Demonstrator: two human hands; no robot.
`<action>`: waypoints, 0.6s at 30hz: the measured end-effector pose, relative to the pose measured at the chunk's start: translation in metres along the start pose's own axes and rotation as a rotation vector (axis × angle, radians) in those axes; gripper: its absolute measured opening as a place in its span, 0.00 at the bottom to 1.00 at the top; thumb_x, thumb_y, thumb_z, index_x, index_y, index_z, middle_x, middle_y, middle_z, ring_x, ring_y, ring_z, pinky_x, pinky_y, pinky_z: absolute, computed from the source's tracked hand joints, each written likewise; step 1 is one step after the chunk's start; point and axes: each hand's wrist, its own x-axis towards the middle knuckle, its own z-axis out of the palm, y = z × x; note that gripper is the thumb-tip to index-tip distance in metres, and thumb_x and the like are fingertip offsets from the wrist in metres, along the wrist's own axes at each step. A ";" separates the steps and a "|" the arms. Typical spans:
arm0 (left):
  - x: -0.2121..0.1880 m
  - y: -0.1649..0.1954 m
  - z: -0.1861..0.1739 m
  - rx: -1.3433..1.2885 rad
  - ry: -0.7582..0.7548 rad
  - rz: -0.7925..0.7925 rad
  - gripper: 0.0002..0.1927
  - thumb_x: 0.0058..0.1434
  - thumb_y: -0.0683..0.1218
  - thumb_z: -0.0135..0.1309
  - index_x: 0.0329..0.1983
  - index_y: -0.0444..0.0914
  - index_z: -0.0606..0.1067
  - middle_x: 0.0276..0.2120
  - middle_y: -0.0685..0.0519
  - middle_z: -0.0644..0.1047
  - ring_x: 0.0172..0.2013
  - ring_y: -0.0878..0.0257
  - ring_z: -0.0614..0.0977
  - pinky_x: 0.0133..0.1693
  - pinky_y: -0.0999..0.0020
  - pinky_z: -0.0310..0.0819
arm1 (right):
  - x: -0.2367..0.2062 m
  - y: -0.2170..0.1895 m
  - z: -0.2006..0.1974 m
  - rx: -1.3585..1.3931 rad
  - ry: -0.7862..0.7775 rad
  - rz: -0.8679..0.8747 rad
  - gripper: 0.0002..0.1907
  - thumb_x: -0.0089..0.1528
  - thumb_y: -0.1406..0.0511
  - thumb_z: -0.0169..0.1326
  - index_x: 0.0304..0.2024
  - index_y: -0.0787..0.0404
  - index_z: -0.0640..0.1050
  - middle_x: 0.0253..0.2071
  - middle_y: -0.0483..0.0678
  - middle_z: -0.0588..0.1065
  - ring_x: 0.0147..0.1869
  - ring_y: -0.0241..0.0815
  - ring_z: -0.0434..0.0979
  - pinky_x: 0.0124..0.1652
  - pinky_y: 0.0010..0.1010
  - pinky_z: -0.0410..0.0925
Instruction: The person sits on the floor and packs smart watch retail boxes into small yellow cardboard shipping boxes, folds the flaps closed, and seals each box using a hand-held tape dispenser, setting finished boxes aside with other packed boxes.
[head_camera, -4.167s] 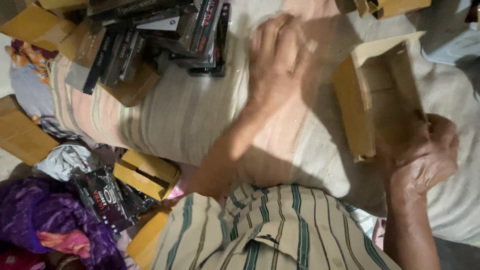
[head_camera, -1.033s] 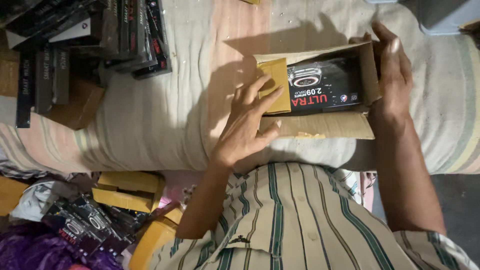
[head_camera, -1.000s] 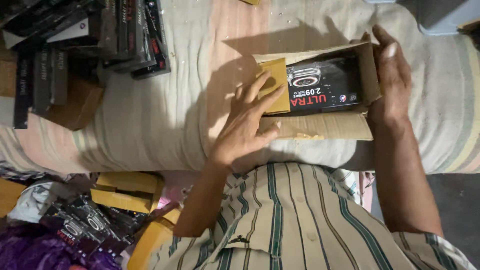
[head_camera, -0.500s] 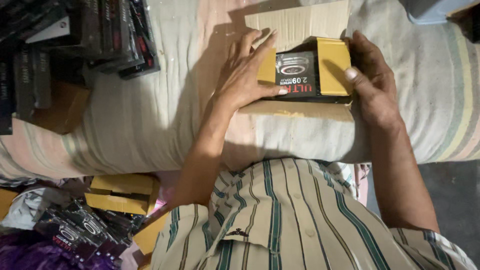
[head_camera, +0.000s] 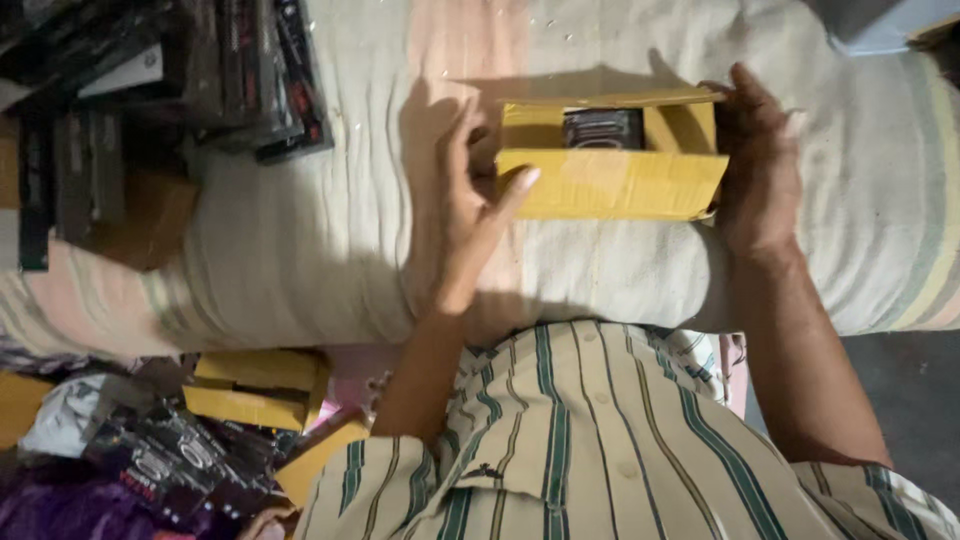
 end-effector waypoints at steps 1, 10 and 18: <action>0.002 0.000 0.009 0.032 0.034 -0.046 0.43 0.65 0.47 0.65 0.78 0.41 0.56 0.65 0.43 0.69 0.66 0.51 0.72 0.67 0.58 0.73 | 0.001 0.001 0.000 -0.014 -0.013 0.000 0.45 0.74 0.42 0.41 0.80 0.65 0.53 0.73 0.53 0.63 0.78 0.48 0.63 0.78 0.39 0.59; 0.002 -0.001 0.029 0.297 0.308 0.083 0.27 0.68 0.41 0.60 0.69 0.39 0.68 0.60 0.44 0.70 0.63 0.47 0.73 0.64 0.56 0.71 | -0.021 -0.018 0.029 -0.711 0.193 -0.009 0.32 0.78 0.46 0.36 0.60 0.68 0.69 0.64 0.56 0.71 0.68 0.46 0.70 0.70 0.38 0.62; 0.061 -0.029 0.044 0.331 0.286 0.098 0.05 0.68 0.44 0.58 0.40 0.36 0.77 0.38 0.48 0.77 0.42 0.51 0.78 0.47 0.58 0.72 | -0.090 -0.022 0.070 -1.175 0.100 -0.215 0.33 0.65 0.49 0.57 0.64 0.64 0.76 0.56 0.60 0.64 0.63 0.55 0.61 0.64 0.44 0.60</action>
